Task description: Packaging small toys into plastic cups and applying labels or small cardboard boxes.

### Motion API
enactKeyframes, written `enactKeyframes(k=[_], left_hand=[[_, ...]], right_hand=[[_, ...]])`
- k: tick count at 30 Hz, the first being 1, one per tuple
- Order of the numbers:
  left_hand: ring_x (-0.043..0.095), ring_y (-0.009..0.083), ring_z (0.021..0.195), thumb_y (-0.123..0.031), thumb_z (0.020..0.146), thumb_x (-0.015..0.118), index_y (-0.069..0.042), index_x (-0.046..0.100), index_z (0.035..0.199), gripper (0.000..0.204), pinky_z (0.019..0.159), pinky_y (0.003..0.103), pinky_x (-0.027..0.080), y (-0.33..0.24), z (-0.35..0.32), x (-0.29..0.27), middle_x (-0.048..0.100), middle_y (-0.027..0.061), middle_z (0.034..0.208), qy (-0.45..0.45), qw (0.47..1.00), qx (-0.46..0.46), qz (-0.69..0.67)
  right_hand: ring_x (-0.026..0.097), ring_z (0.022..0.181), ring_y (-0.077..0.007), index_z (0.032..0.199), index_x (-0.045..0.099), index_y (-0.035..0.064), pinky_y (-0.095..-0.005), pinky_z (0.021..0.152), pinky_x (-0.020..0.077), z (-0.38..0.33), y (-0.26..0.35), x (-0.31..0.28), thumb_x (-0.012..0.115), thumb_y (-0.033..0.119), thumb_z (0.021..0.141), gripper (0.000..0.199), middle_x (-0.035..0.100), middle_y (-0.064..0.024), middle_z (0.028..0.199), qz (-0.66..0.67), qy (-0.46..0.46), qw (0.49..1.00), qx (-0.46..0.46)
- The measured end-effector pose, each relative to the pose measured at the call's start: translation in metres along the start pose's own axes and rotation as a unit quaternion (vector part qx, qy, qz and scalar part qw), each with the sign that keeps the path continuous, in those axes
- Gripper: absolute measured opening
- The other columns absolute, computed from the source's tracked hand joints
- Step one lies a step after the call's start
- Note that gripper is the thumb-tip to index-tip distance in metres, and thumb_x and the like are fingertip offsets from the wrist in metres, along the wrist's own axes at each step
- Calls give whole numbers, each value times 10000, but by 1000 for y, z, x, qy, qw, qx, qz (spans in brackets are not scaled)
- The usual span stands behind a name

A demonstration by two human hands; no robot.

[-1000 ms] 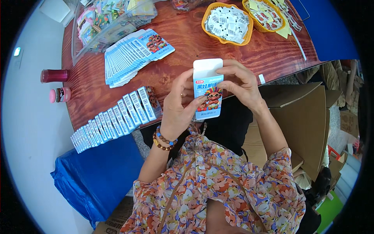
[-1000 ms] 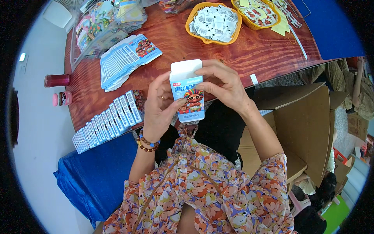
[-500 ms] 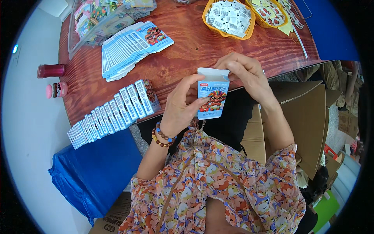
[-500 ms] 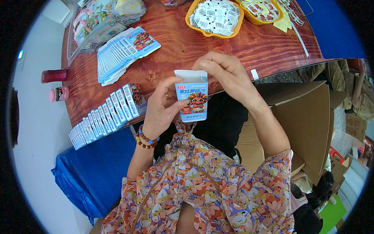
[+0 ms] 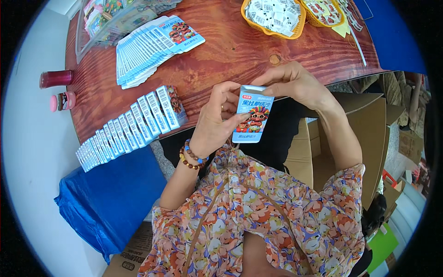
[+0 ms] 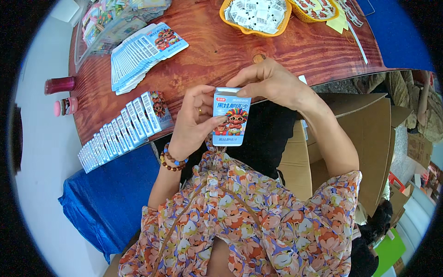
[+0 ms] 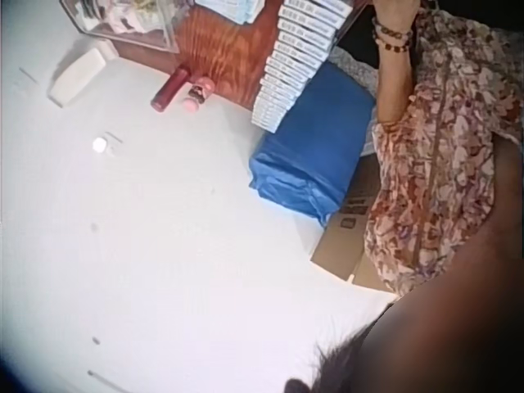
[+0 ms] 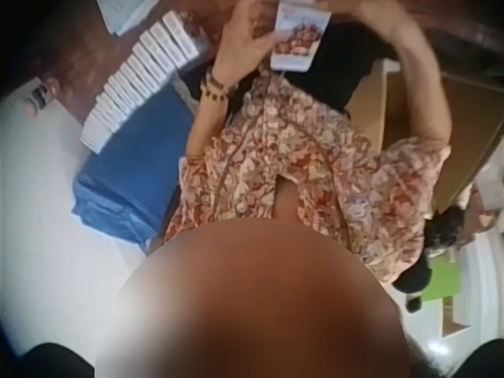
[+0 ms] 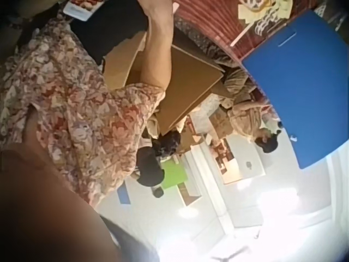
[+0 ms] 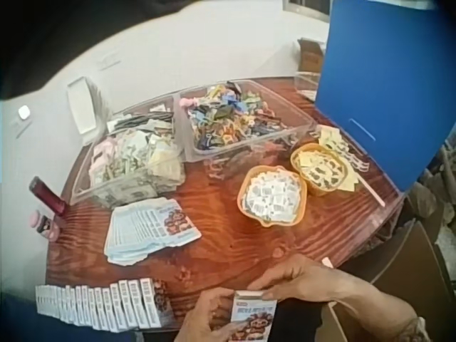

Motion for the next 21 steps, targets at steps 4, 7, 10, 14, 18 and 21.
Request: enactKeyframes(k=[4,7,10,14,18,21], left_hand=[[698,202,899,-16,849,744,-45,417,1376,621,760,320,564,-3,0,2,651,129,1030,10,1000,-19,0],[693,195,882,-32,848,752,-55,406,1409,660,757,315,561,-2,1,4,646,125,1012,-5,1000,-28,3],[687,180,879,-28,851,747,-71,394,1452,698,759,307,557,-2,1,6,642,113,999,-22,999,-38,-7],[676,154,879,4,862,719,-97,403,1500,719,769,292,553,-2,3,13,646,95,1015,-32,999,-32,-24],[659,129,897,17,875,696,-100,456,1492,673,791,283,551,1,4,13,655,79,1046,-36,999,15,-19],[654,124,915,20,882,686,-88,483,1469,631,804,283,551,1,3,13,660,79,1058,-21,999,-3,-34]], right_hand=[[721,887,-132,1105,762,-3,-274,830,577,0,-1,1,666,-44,870,257,772,-92,949,-34,-21,999,-18],[718,925,-124,1101,763,2,-268,845,571,-5,1,9,646,-50,890,247,774,-94,978,-87,-67,994,-19],[717,954,-130,1152,743,17,-272,861,566,-8,-1,14,628,-30,923,260,773,-89,1028,-139,-85,984,-73],[689,1051,-136,1263,682,27,-278,914,544,-16,-2,17,593,16,975,301,742,-100,1157,-257,-111,952,-121],[663,1115,-142,1353,619,36,-287,938,531,-22,5,24,587,23,984,370,697,-110,1263,-378,-89,895,-221],[679,1092,-172,1357,613,34,-298,905,541,-25,-3,20,638,28,952,405,691,-121,1260,-197,-84,970,-115]])
Point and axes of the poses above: each hand's wrist, its own z-axis towards the middle knuckle, its own x-axis out of the palm, y = z × x, the point moved 2 cm from there along z, towards the middle knuckle
